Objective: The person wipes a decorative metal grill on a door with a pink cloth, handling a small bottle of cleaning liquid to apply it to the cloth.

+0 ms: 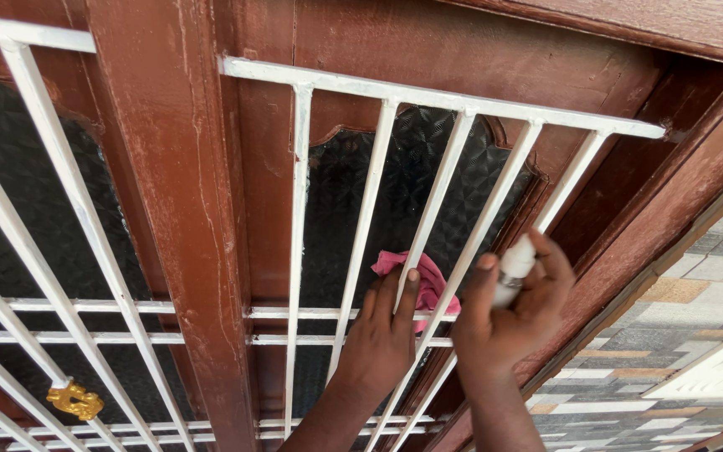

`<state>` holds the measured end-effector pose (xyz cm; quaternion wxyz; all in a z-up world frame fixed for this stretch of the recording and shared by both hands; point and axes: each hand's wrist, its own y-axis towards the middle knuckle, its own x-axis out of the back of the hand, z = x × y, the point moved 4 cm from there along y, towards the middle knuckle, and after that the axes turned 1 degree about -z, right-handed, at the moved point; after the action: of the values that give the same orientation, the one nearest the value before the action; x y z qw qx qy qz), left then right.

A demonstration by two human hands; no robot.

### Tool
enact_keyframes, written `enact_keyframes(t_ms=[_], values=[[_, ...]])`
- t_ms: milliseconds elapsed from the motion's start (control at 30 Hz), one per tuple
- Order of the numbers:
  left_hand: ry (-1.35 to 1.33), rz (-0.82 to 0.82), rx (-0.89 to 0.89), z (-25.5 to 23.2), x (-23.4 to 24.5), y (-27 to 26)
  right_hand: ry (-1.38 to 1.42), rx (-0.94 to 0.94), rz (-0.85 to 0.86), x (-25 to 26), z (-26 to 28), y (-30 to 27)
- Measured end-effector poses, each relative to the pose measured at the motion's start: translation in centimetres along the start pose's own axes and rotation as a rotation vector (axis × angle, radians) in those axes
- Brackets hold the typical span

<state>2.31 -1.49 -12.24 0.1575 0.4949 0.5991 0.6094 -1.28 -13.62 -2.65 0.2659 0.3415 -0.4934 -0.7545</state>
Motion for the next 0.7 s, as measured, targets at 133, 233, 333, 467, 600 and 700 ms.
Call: enact_keyframes(t_ms=[133, 233, 333, 467, 600, 700], values=[[0.001, -0.023, -0.027, -0.2, 0.1, 0.0, -0.049, -0.043, 0.046, 1.9, -1.4, 1.0], [0.006, -0.041, -0.037, -0.3, 0.2, 0.0, -0.124, -0.051, 0.074, 2.8, -2.1, 1.8], [0.011, -0.036, -0.038, -0.1, -0.1, 0.0, -0.249, 0.05, 0.069, 3.3, -2.2, 2.0], [-0.012, -0.044, -0.034, 0.0, -0.3, -0.1, -0.295, 0.094, -0.014, 3.6, -2.2, 1.9], [-0.001, -0.024, -0.025, 0.1, -0.5, -0.2, -0.113, 0.061, -0.022, 2.7, -2.0, 1.3], [0.011, -0.032, -0.026, 0.1, -0.4, -0.1, -0.105, 0.04, 0.045, 2.1, -0.5, -0.4]])
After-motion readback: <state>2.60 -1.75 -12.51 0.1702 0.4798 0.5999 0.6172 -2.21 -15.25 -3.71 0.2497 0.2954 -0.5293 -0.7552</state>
